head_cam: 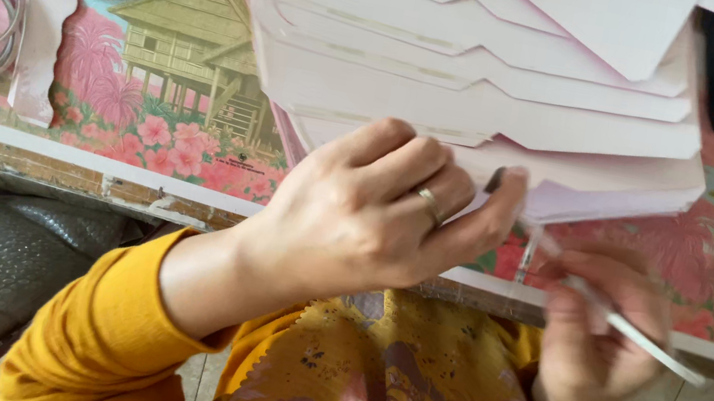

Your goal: The person applies clear adhesive tape to the edges of a stack of white paper sheets. They hold the stack with one hand and press the tape down with the other, working along the edges to secure the papers together.

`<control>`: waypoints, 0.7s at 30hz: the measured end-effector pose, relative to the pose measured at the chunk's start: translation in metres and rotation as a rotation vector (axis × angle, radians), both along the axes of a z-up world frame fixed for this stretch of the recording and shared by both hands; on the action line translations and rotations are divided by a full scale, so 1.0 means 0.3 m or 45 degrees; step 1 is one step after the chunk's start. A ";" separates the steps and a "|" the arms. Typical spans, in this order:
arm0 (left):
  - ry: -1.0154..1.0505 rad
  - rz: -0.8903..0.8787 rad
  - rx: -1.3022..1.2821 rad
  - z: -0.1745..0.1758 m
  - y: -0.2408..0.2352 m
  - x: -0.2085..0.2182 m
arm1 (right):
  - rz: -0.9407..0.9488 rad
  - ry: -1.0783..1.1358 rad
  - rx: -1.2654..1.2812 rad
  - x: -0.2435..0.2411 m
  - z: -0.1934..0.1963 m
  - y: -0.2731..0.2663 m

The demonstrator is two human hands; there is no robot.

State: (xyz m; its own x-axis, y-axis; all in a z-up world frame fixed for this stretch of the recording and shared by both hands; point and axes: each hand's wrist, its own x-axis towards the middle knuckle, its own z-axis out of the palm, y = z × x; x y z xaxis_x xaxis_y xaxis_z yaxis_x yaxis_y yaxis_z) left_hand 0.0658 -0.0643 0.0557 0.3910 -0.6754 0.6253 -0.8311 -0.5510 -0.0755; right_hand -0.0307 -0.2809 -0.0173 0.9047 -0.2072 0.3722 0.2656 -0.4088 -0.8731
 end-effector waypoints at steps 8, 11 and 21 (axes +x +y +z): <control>0.579 0.087 -0.027 -0.043 0.151 -0.087 | 0.305 0.438 -0.097 0.067 0.103 0.150; 0.618 -0.003 -0.260 -0.059 0.206 -0.148 | 0.386 0.442 -0.059 0.092 0.116 0.189; 0.539 -0.025 -0.251 -0.189 0.235 -0.185 | 0.405 0.035 -0.628 0.119 0.123 0.175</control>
